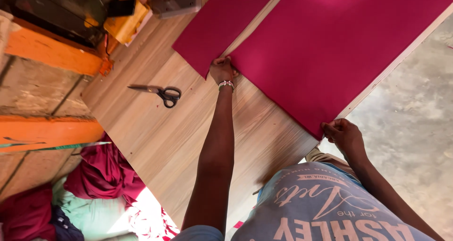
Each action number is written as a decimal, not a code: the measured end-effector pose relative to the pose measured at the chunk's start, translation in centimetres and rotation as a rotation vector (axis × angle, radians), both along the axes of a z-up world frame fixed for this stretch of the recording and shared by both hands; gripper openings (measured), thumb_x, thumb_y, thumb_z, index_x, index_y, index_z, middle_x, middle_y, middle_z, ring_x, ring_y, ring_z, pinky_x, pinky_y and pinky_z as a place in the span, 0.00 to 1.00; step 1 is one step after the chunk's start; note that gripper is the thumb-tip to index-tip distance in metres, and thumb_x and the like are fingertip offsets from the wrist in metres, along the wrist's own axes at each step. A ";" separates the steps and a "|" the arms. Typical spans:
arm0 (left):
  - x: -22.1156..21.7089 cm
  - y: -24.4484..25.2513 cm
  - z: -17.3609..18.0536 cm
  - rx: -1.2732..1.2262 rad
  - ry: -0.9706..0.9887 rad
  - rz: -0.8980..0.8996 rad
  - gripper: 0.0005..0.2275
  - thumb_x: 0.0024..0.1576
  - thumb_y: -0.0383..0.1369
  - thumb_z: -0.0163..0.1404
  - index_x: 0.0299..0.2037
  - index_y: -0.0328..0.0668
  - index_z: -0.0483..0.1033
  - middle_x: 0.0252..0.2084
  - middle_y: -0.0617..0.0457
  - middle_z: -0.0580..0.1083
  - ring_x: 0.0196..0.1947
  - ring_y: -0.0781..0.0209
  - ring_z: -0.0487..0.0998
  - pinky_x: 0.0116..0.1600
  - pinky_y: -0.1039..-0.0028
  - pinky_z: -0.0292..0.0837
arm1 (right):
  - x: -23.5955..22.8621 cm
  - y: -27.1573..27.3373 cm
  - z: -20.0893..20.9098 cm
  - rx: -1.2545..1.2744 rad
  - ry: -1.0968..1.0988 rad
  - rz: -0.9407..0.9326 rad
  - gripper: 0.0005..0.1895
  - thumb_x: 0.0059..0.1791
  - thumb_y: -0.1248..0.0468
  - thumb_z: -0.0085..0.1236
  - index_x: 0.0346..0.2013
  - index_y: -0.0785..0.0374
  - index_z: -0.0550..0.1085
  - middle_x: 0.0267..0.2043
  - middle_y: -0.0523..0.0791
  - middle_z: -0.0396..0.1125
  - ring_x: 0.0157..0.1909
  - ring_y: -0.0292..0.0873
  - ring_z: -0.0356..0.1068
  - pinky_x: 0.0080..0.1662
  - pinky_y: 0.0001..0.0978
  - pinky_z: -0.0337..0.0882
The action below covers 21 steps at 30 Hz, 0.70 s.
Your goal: Fold a long strip of pink fabric in half lengthwise on a wooden workbench
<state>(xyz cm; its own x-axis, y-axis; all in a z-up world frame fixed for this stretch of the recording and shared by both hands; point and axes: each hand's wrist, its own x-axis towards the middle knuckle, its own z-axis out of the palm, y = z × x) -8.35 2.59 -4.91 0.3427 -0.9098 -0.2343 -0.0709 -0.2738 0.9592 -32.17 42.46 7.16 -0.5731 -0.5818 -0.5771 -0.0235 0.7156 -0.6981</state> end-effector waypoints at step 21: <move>9.8 -0.4 2.4 -0.306 -1.281 -0.239 0.06 0.59 0.31 0.52 0.36 0.44 0.84 0.38 0.46 0.79 0.46 0.46 0.77 0.56 0.58 0.69 | 0.1 0.6 0.5 -0.130 -0.133 -0.051 0.16 0.49 0.62 0.70 0.42 0.72 0.77 0.32 0.56 0.72 0.36 0.46 0.73 0.44 0.37 0.76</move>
